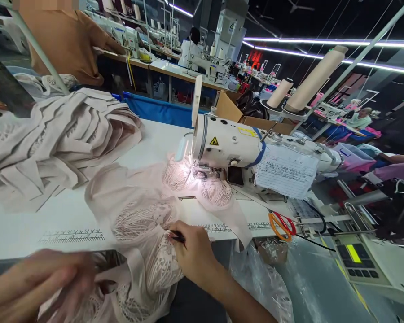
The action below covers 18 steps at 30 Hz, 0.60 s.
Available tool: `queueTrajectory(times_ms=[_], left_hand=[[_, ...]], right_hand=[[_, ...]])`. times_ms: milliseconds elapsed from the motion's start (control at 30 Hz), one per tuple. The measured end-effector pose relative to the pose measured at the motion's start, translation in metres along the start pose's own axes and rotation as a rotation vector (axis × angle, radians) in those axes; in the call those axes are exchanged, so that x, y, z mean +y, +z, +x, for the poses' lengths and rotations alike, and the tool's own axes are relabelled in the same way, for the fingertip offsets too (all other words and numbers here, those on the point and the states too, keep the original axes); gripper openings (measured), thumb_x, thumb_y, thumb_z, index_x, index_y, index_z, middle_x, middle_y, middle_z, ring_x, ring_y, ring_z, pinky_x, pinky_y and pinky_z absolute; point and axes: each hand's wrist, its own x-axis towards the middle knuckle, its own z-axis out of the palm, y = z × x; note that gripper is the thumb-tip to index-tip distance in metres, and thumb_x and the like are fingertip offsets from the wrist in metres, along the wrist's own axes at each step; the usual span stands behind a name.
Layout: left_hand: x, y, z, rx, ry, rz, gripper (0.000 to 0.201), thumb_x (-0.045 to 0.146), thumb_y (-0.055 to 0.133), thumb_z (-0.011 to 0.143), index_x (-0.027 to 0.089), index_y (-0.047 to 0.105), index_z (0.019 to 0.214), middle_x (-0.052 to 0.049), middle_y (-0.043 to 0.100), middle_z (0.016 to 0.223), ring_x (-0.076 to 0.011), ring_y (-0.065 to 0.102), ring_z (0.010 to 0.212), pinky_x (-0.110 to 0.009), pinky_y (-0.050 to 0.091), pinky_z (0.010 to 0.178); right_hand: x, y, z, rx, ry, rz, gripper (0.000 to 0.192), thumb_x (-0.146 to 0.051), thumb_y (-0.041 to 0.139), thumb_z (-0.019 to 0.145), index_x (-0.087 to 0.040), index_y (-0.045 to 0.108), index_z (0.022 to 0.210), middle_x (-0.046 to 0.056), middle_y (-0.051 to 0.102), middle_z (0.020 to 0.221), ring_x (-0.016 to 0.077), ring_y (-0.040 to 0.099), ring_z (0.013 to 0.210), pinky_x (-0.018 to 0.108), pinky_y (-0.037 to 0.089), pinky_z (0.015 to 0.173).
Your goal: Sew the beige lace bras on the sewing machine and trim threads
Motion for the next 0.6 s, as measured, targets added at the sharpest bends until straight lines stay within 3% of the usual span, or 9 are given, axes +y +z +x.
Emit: queueTrajectory(times_ms=[33, 100, 133, 200, 300, 400, 433, 500, 600], left_hand=[[0.005, -0.003, 0.01, 0.053, 0.058, 0.081, 0.044, 0.033, 0.034, 0.105, 0.021, 0.072, 0.086, -0.002, 0.07, 0.065, -0.0114, 0.065, 0.052, -0.016, 0.05, 0.05], [0.015, -0.006, 0.035, 0.067, 0.266, 0.319, 0.036, 0.016, 0.043, 0.099, 0.027, 0.071, 0.119, -0.009, 0.072, 0.121, -0.023, 0.069, 0.111, -0.032, 0.058, 0.088], [0.02, -0.006, 0.046, -0.025, 0.379, 0.401, 0.04, 0.01, 0.046, 0.097, 0.03, 0.072, 0.12, -0.009, 0.062, 0.14, -0.0278, 0.055, 0.134, -0.042, 0.051, 0.104], [0.028, -0.008, 0.063, -0.262, 0.553, 0.469, 0.033, 0.007, 0.057, 0.091, 0.031, 0.078, 0.102, -0.004, 0.048, 0.155, -0.0324, 0.031, 0.151, -0.056, 0.032, 0.12], [0.04, -0.02, 0.069, -0.54, 0.609, 0.325, 0.017, 0.012, 0.078, 0.079, 0.029, 0.078, 0.075, -0.003, 0.061, 0.143, -0.0325, 0.045, 0.143, -0.054, 0.025, 0.124], [0.042, -0.031, 0.061, -0.727, 0.469, 0.042, 0.017, 0.015, 0.074, 0.083, 0.028, 0.077, 0.073, -0.007, 0.078, 0.094, -0.0246, 0.071, 0.095, -0.042, 0.046, 0.106], [0.038, -0.032, 0.058, -0.757, 0.385, -0.039, 0.02, 0.017, 0.069, 0.088, 0.026, 0.074, 0.07, -0.006, 0.073, 0.075, -0.0208, 0.067, 0.075, -0.037, 0.052, 0.091], [0.026, -0.027, 0.053, -0.752, 0.186, -0.18, 0.035, 0.028, 0.06, 0.095, 0.021, 0.063, 0.061, -0.001, 0.05, 0.054, -0.0144, 0.045, 0.052, -0.03, 0.044, 0.062], [0.002, -0.01, 0.044, -0.624, -0.021, -0.404, 0.052, 0.048, 0.062, 0.093, 0.019, 0.046, 0.053, 0.004, 0.029, 0.056, -0.0111, 0.025, 0.051, -0.028, 0.027, 0.052]], right_hand=[[0.0, -0.001, -0.006, -0.005, -0.032, -0.024, 0.021, -0.027, 0.055, 0.093, -0.02, 0.06, 0.074, -0.005, 0.049, 0.058, 0.0103, 0.043, 0.053, 0.023, 0.033, 0.057], [-0.004, -0.003, -0.018, -0.053, -0.123, -0.065, 0.015, -0.019, 0.057, 0.089, -0.021, 0.063, 0.075, -0.004, 0.058, 0.061, 0.0112, 0.05, 0.055, 0.023, 0.038, 0.061], [-0.006, -0.005, -0.023, -0.089, -0.167, -0.078, 0.014, -0.016, 0.058, 0.087, -0.021, 0.065, 0.076, -0.003, 0.061, 0.063, 0.0116, 0.053, 0.056, 0.023, 0.04, 0.063], [-0.011, -0.009, -0.033, -0.187, -0.234, -0.075, 0.014, -0.013, 0.059, 0.085, -0.022, 0.067, 0.076, -0.003, 0.065, 0.065, 0.0118, 0.057, 0.057, 0.023, 0.043, 0.066], [-0.014, -0.016, -0.045, -0.347, -0.28, 0.017, 0.014, -0.015, 0.063, 0.085, -0.021, 0.067, 0.074, -0.003, 0.064, 0.063, 0.0103, 0.057, 0.055, 0.021, 0.042, 0.062], [-0.011, -0.023, -0.051, -0.472, -0.259, 0.17, 0.022, -0.027, 0.065, 0.09, -0.02, 0.064, 0.069, -0.003, 0.057, 0.058, 0.0087, 0.05, 0.05, 0.02, 0.038, 0.054], [-0.009, -0.025, -0.051, -0.502, -0.229, 0.208, 0.027, -0.032, 0.065, 0.091, -0.02, 0.062, 0.068, -0.004, 0.053, 0.057, 0.0083, 0.046, 0.049, 0.021, 0.036, 0.052], [-0.002, -0.028, -0.049, -0.523, -0.156, 0.253, 0.033, -0.04, 0.068, 0.091, -0.02, 0.06, 0.066, -0.005, 0.048, 0.056, 0.0078, 0.039, 0.047, 0.022, 0.03, 0.048], [0.013, -0.03, -0.042, -0.496, -0.045, 0.334, 0.042, -0.054, 0.07, 0.087, -0.021, 0.056, 0.066, -0.005, 0.044, 0.059, 0.0093, 0.035, 0.051, 0.025, 0.026, 0.049]])
